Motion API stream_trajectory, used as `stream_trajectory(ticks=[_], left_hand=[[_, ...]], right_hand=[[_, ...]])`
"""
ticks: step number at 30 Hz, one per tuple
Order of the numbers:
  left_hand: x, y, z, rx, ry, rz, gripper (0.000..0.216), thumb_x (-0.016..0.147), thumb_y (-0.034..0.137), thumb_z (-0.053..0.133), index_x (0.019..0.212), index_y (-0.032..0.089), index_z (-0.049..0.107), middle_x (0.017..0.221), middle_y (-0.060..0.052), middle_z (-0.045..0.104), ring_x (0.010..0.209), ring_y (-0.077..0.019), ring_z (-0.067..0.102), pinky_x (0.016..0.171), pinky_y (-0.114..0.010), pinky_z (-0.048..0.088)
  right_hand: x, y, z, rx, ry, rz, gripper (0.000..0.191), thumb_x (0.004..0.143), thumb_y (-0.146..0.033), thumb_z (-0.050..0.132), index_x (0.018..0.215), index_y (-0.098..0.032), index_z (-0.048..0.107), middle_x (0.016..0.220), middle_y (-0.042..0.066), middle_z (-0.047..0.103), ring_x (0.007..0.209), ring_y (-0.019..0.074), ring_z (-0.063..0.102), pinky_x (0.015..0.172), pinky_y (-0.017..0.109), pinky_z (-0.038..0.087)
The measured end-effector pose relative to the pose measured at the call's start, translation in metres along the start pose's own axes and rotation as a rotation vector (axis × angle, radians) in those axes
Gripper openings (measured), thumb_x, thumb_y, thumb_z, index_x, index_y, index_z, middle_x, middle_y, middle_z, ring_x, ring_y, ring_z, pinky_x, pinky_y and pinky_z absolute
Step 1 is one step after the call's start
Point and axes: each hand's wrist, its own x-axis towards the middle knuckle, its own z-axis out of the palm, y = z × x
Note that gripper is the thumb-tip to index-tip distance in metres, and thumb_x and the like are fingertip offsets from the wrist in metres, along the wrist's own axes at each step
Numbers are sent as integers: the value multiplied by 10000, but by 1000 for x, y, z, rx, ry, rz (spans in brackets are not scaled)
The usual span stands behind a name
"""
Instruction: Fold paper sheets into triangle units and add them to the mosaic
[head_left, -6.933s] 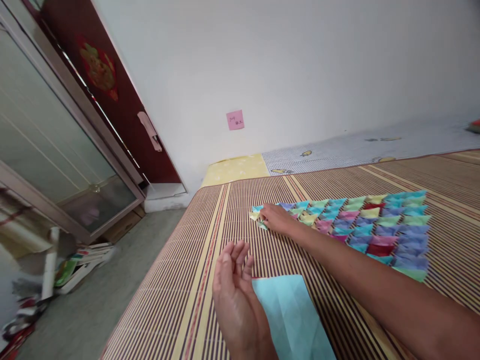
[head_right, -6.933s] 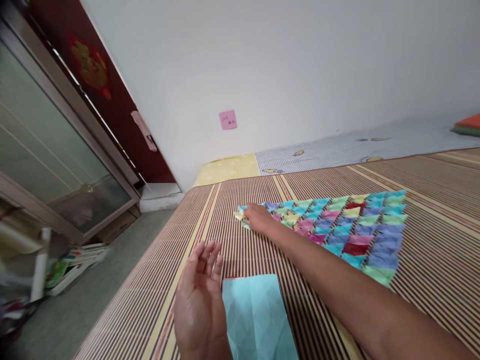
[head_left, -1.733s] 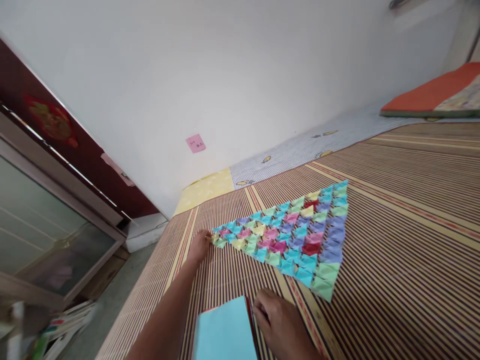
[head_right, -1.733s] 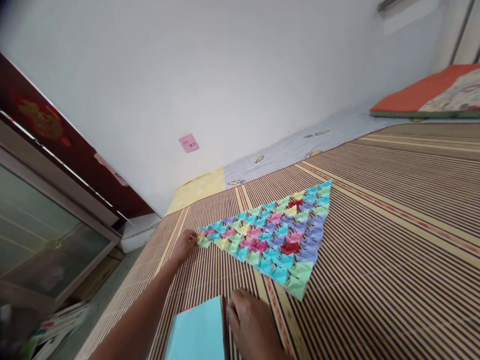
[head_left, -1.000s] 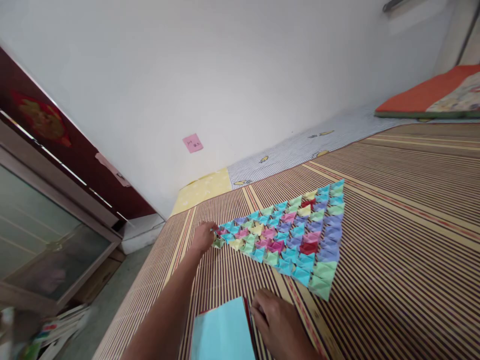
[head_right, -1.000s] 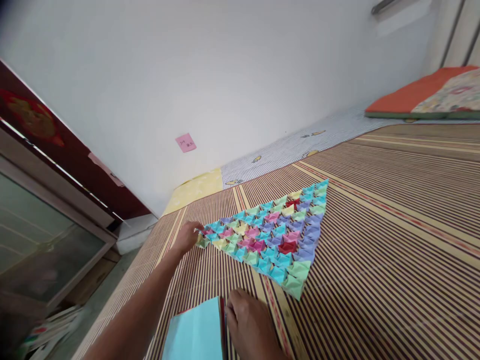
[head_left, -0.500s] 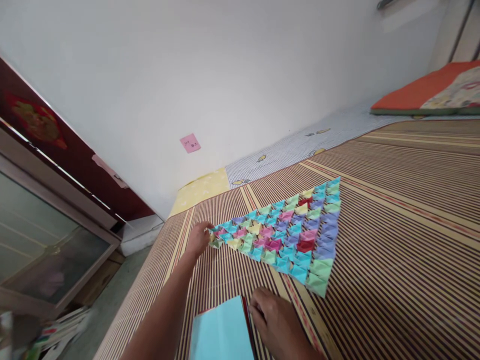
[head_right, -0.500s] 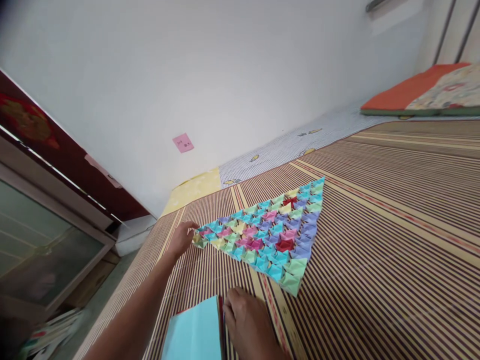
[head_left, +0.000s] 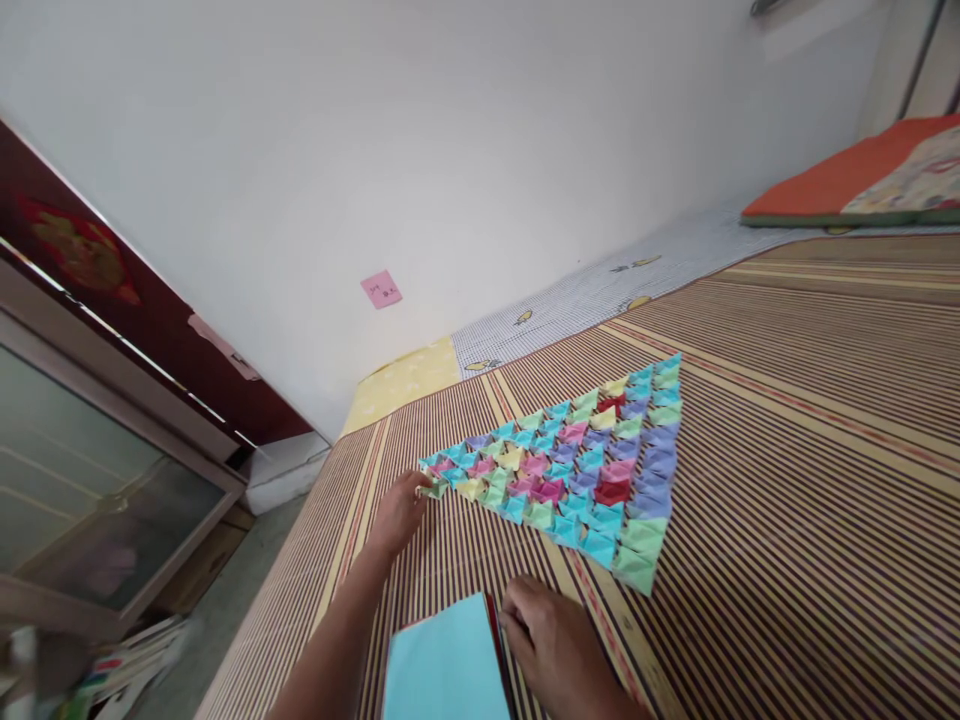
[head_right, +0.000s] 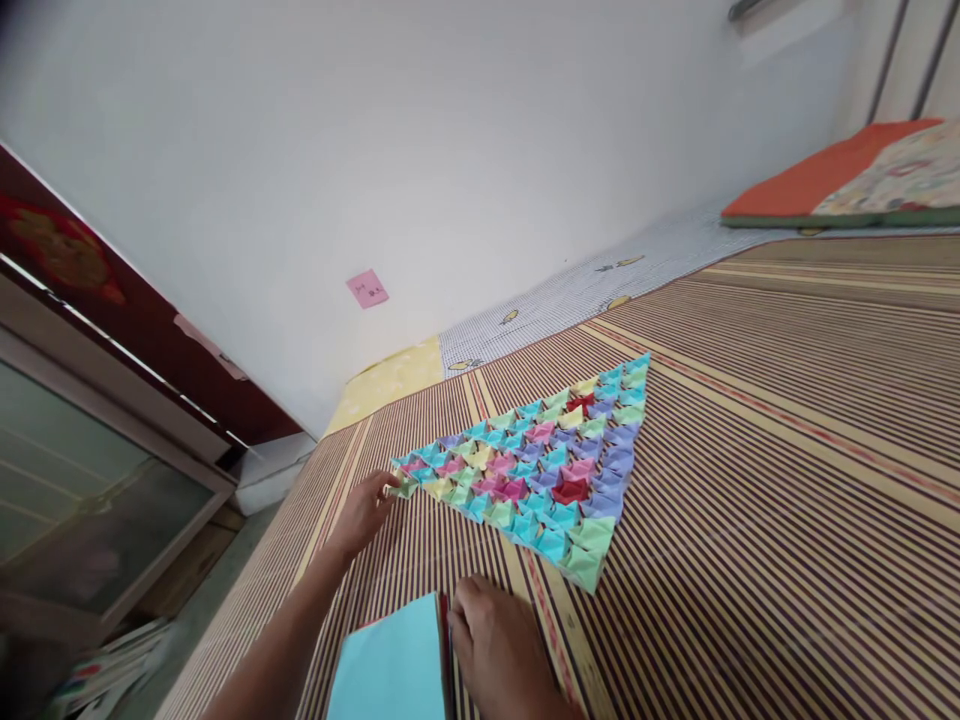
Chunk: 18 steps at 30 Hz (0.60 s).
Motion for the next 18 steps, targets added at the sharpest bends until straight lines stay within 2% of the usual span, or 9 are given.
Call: stream_trajectory(ticks=[6, 13, 18], left_hand=[[4, -9, 16, -3, -4, -9, 339, 965, 347, 633, 1257, 177, 624, 1251, -106, 650, 1028, -236, 668, 861, -445, 581], [4, -23, 23, 12, -8, -20, 360, 961, 351, 637, 1276, 176, 615, 1272, -110, 641, 1052, -246, 664, 877, -460, 577], [4, -29, 26, -1, 55, -56, 372, 960, 351, 640, 1285, 174, 609, 1274, -111, 639, 1054, -249, 664, 875, -462, 577]], right_hand=[[-1, -1, -2, -18, -7, 1, 180, 931, -114, 518, 785, -201, 575, 803, 21, 677, 738, 186, 658, 623, 286, 296], [0, -1, -3, -12, -5, 13, 172, 925, -111, 529, 791, -206, 578, 815, 16, 683, 755, 180, 658, 636, 283, 296], [0, -2, -5, -14, -23, 17, 166, 927, -113, 535, 799, -203, 588, 828, 17, 685, 757, 181, 656, 636, 286, 290]])
